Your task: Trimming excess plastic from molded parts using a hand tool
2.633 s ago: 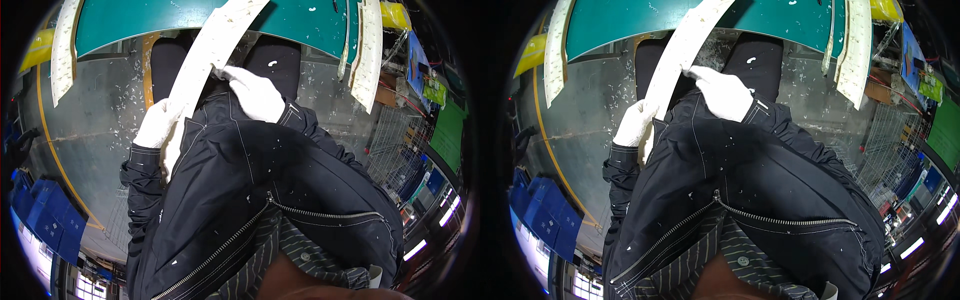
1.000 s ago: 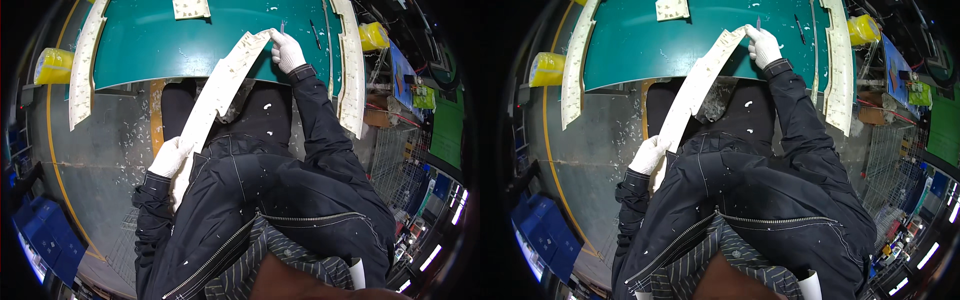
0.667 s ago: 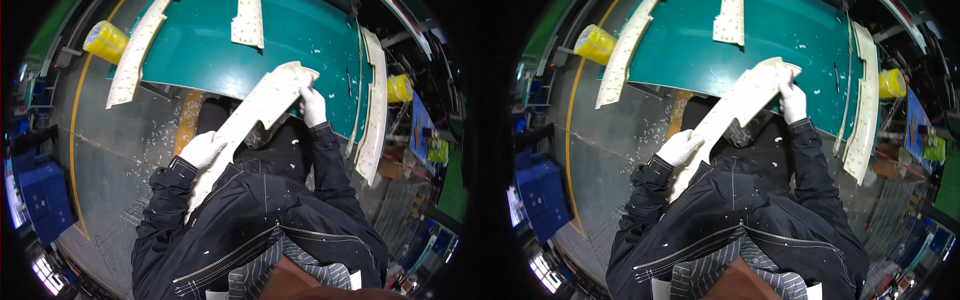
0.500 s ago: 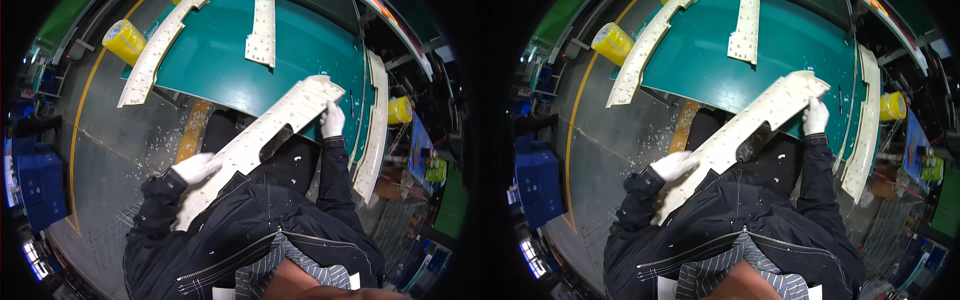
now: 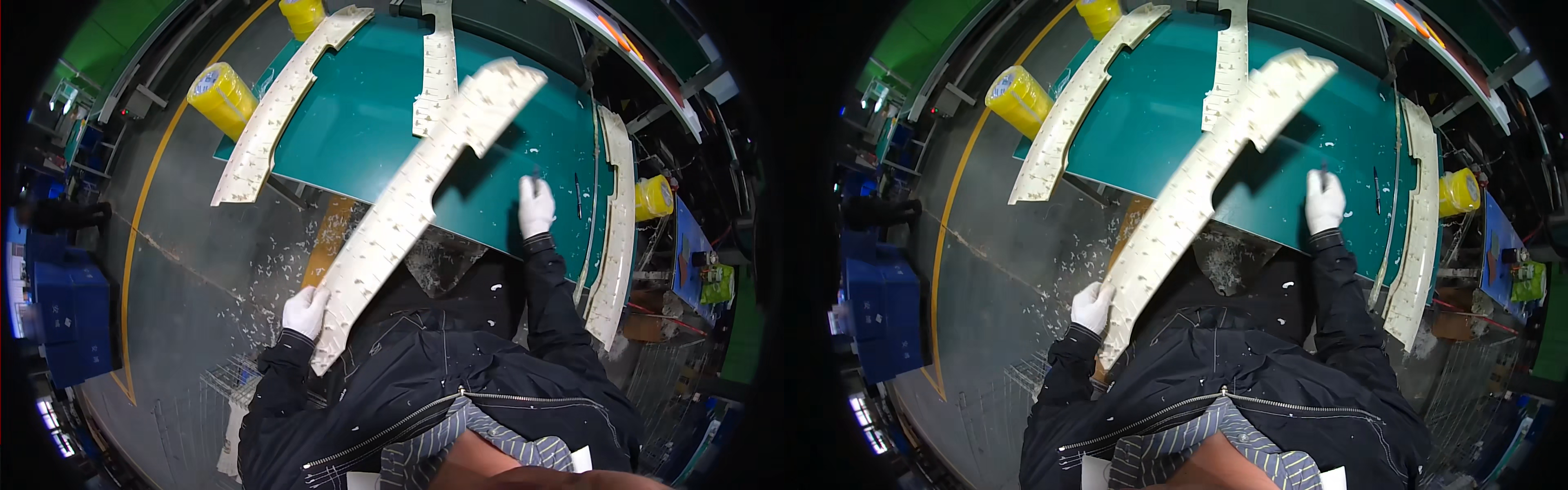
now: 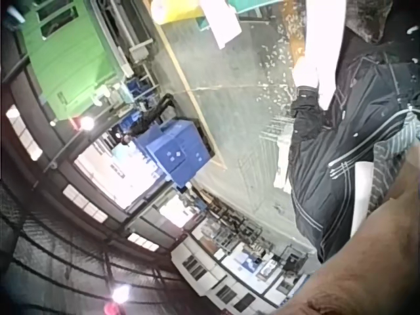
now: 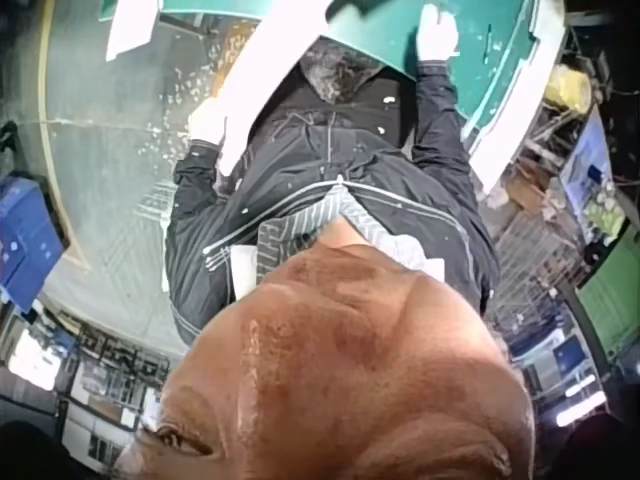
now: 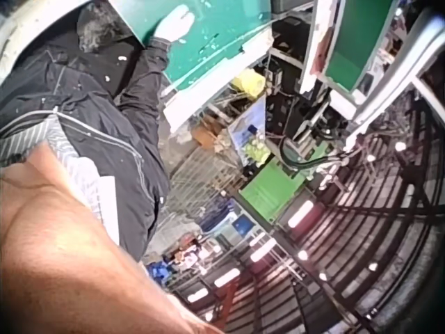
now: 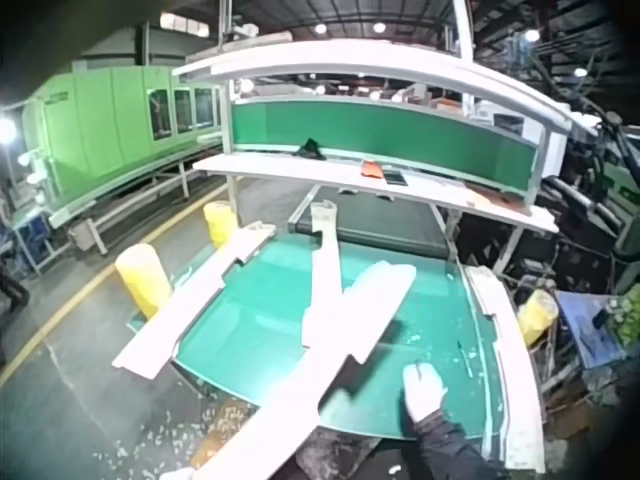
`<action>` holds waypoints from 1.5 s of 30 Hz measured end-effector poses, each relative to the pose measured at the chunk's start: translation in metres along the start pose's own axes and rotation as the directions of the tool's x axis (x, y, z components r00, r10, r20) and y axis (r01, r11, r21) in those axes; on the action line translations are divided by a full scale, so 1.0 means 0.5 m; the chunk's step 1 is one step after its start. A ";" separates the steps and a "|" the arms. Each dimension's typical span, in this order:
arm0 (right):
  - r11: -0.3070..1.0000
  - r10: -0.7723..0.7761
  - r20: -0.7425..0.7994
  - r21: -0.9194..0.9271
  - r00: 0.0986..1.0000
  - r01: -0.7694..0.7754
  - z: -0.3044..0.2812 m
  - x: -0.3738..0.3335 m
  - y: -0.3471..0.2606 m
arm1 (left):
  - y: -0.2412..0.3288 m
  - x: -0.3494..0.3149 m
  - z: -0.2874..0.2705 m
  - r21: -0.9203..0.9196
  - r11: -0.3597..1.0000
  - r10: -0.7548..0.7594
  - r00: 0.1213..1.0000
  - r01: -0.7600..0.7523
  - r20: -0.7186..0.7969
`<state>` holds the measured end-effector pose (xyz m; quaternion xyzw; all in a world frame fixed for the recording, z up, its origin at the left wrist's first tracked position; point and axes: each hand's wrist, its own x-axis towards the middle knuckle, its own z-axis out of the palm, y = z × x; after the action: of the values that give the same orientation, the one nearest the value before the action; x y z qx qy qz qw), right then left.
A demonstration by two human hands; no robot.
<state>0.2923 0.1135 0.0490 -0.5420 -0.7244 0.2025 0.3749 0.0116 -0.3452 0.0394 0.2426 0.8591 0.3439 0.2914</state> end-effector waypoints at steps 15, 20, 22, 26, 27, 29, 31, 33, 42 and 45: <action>0.976 -0.110 0.199 -0.165 0.974 0.144 0.061 -0.119 0.047 | 0.114 0.532 -0.333 0.501 0.857 0.155 0.869 0.117 -0.469; 0.969 -0.085 0.208 -0.211 0.975 0.129 0.058 -0.120 0.050 | 0.132 0.646 -0.362 0.553 0.830 0.216 0.876 0.068 -0.431; 0.967 -0.079 0.220 -0.218 0.972 0.128 0.065 -0.121 0.038 | 0.104 0.683 -0.389 0.504 0.860 0.176 0.886 0.073 -0.429; 0.961 -0.105 0.198 -0.232 0.975 0.151 0.069 -0.122 0.042 | 0.100 0.742 -0.377 0.595 0.800 0.232 0.877 0.074 -0.421; 0.959 -0.103 0.192 -0.240 0.976 0.148 0.067 -0.122 0.042 | 0.104 0.749 -0.371 0.579 0.811 0.212 0.877 0.089 -0.431; 0.960 -0.085 0.214 -0.244 0.973 0.137 0.064 -0.124 0.040 | 0.110 0.759 -0.352 0.561 0.822 0.194 0.879 0.098 -0.437; 0.961 -0.086 0.202 -0.242 0.976 0.135 0.066 -0.125 0.039 | 0.110 0.767 -0.344 0.496 0.866 0.214 0.845 0.069 -0.491; 0.962 -0.083 0.196 -0.240 0.977 0.129 0.067 -0.125 0.036 | 0.106 0.769 -0.338 0.508 0.857 0.208 0.842 0.088 -0.497; 0.932 -0.072 0.221 -0.333 0.973 0.145 0.070 -0.113 0.034 | 0.169 0.726 -0.318 0.605 0.784 0.238 0.834 0.137 -0.498; 0.948 0.154 0.297 -0.313 0.942 -0.056 0.090 -0.053 -0.020 | 0.222 0.656 -0.253 0.646 0.762 0.520 0.631 -0.039 -0.575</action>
<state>0.2551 0.0901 0.0189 -0.5911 -0.7672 0.1949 0.1552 -0.2827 -0.1278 0.0863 0.2995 0.9108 0.1762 -0.2230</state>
